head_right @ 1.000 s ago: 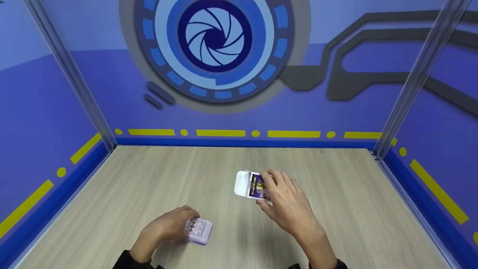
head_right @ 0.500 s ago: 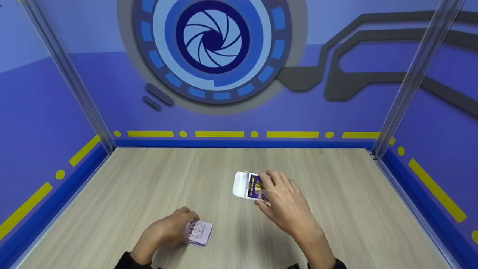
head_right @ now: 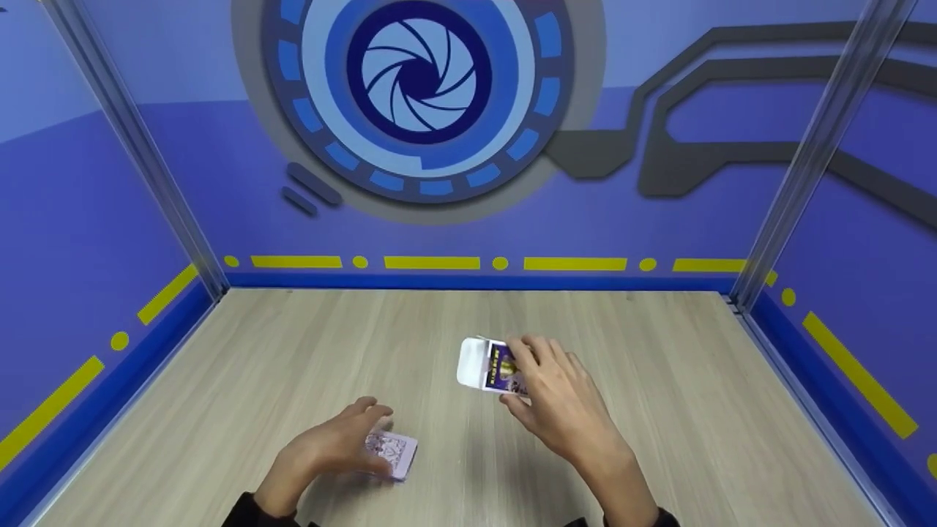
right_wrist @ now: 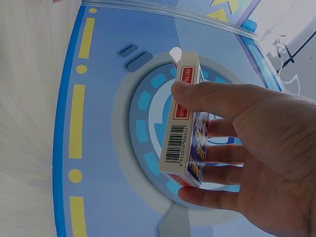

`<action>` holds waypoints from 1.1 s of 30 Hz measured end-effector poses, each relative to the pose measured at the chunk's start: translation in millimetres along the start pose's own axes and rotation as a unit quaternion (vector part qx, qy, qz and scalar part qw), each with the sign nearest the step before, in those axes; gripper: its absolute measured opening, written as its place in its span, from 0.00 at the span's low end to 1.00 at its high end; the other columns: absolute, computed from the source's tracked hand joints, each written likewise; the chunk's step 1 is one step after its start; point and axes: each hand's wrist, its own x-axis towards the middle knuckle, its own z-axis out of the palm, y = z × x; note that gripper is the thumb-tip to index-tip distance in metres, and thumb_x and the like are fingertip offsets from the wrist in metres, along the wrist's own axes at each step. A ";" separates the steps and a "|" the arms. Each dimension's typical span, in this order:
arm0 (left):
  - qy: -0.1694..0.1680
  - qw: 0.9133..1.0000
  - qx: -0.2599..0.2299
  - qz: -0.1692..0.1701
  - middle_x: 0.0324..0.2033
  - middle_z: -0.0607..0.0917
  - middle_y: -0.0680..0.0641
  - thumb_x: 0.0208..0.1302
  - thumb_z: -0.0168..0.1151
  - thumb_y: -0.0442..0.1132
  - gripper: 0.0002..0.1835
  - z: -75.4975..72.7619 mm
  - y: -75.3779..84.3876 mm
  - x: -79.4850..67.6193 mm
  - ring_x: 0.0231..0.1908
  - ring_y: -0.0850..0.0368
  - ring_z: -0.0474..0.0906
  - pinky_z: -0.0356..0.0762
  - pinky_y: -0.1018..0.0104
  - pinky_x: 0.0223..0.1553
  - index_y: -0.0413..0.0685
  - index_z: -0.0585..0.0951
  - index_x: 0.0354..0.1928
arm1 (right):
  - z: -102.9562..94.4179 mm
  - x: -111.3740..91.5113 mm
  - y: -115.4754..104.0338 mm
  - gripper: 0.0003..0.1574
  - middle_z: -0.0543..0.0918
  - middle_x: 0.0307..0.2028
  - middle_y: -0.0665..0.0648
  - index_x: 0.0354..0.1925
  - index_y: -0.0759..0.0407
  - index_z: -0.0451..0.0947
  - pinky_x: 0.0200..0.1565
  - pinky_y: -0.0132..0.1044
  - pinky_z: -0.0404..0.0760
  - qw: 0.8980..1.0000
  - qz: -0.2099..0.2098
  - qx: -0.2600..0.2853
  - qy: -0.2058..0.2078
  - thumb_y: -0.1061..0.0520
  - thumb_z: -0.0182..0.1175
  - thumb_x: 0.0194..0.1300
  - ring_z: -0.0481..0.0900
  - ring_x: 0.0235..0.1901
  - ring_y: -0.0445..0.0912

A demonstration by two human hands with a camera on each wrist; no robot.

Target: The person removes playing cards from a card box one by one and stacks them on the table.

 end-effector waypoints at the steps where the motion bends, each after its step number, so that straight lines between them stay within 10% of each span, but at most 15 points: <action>1: 0.007 1.000 -0.008 0.001 0.63 0.73 0.38 0.50 0.82 0.50 0.45 -0.8 0.3 -0.4 0.63 0.39 0.73 0.75 0.43 0.62 0.38 0.74 0.68 | 0.3 0.1 -0.3 0.46 0.78 0.59 0.62 0.67 0.59 0.73 0.49 0.59 0.82 1.000 0.001 0.000 -0.002 0.51 0.81 0.53 0.79 0.54 0.57; 8: 0.143 0.985 -0.033 0.087 0.62 0.79 0.41 0.66 0.72 0.45 0.28 -8.5 15.0 -0.4 0.63 0.43 0.76 0.76 0.46 0.61 0.42 0.78 0.64 | 3.7 0.4 -3.4 0.47 0.78 0.59 0.62 0.67 0.60 0.73 0.51 0.60 0.82 1.000 0.002 0.005 -0.008 0.51 0.81 0.52 0.79 0.55 0.58; 16: 0.275 0.920 -0.217 0.176 0.42 0.87 0.54 0.72 0.66 0.37 0.06 -14.4 39.3 -3.4 0.43 0.58 0.83 0.83 0.61 0.45 0.47 0.84 0.48 | 11.8 -0.3 -11.6 0.46 0.79 0.58 0.60 0.66 0.60 0.74 0.48 0.54 0.83 1.000 -0.010 0.022 -0.003 0.54 0.82 0.52 0.79 0.54 0.54; 23: 0.277 0.884 -0.320 0.198 0.37 0.85 0.54 0.74 0.64 0.38 0.05 -15.0 54.6 -11.7 0.39 0.59 0.82 0.82 0.65 0.43 0.44 0.81 0.45 | 20.5 1.4 -20.8 0.47 0.79 0.57 0.57 0.65 0.57 0.75 0.48 0.52 0.83 0.999 -0.032 0.019 -0.003 0.53 0.84 0.50 0.78 0.53 0.52; 33: 0.239 0.878 -0.362 0.201 0.36 0.82 0.53 0.72 0.63 0.32 0.05 -3.5 66.8 -9.6 0.36 0.60 0.81 0.83 0.66 0.39 0.44 0.76 0.45 | 30.9 4.3 -32.9 0.47 0.79 0.56 0.52 0.65 0.54 0.76 0.49 0.48 0.83 0.996 -0.081 0.019 -0.002 0.48 0.83 0.49 0.77 0.53 0.47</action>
